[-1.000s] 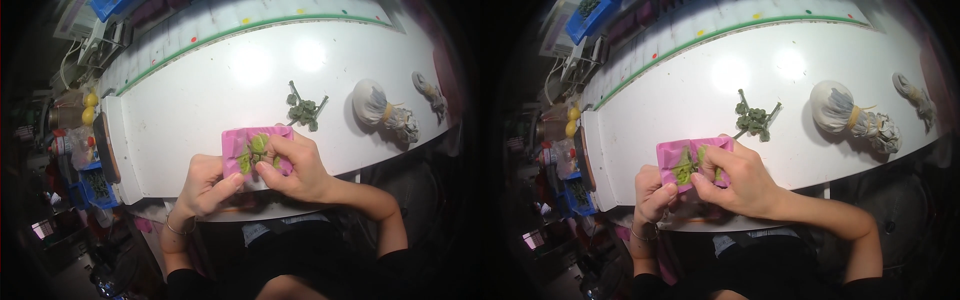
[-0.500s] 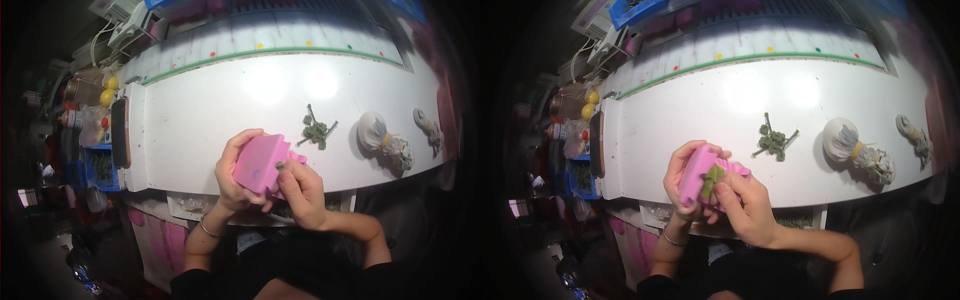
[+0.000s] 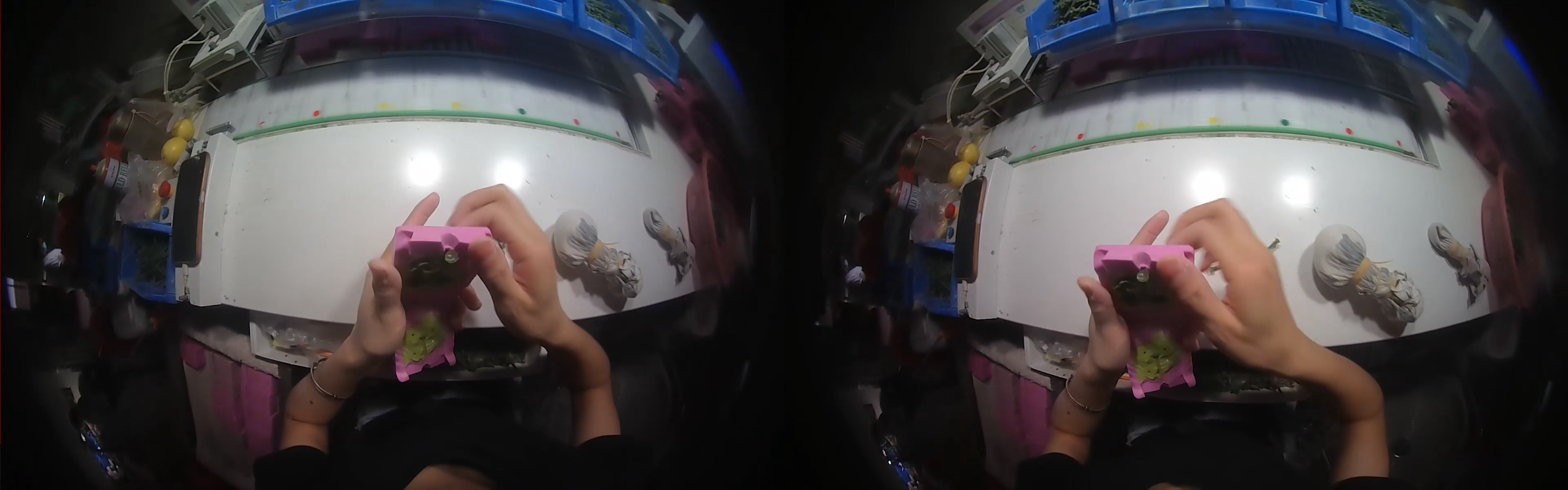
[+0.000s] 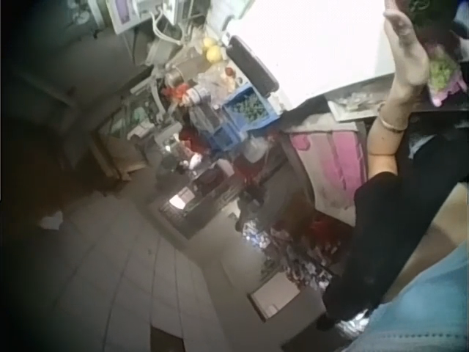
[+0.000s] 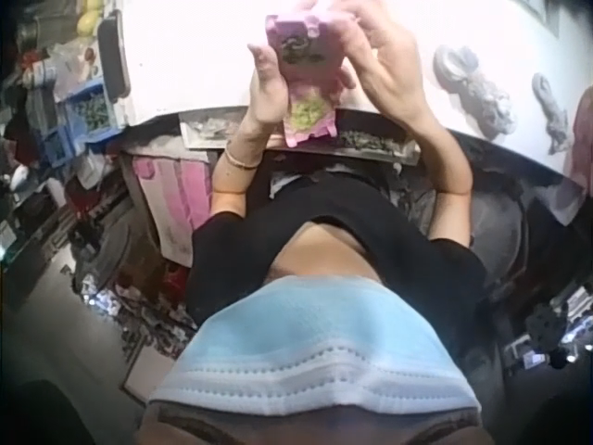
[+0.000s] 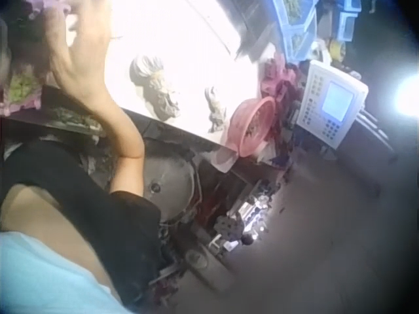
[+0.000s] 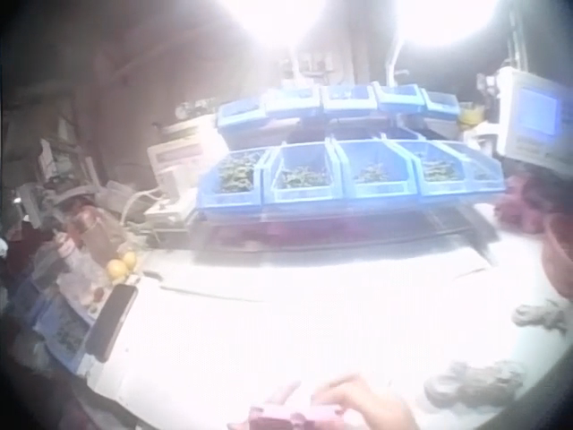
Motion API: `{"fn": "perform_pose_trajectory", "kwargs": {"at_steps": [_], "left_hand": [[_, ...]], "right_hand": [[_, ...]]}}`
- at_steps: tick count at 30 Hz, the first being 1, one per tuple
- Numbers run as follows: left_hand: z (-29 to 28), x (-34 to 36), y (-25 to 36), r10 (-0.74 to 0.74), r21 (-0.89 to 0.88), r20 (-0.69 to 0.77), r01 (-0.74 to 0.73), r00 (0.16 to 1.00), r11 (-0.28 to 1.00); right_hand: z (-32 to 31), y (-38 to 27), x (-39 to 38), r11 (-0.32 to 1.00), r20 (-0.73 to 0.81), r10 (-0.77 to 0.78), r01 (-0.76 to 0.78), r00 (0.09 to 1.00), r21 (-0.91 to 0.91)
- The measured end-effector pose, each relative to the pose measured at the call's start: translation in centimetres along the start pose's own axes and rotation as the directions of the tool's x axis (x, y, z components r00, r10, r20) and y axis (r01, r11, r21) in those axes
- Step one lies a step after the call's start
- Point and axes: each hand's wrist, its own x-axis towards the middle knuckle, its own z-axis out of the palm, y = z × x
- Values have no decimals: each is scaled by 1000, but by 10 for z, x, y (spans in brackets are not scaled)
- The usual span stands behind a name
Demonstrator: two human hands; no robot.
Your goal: The person uses pink rubber molds to shape green plastic components, cleaning the molds and components by hand and with a small tool, and then organizes the finished parts and molds on the workstation.
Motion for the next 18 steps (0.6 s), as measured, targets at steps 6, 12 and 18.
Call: {"fn": "perform_pose_trajectory", "kwargs": {"at_steps": [6,12,18], "left_hand": [[3,2,-4,109,35,86,-112,990,993],[3,-2,15,-15,-58,277,32,961,998],[-7,1,3,179,57,19,-179,984,982]], "right_hand": [[5,2,-4,863,257,127,-235,958,448],[14,2,-6,407,432,560,-689,707,600],[14,2,-20,966,-118,207,-184,971,181]]}}
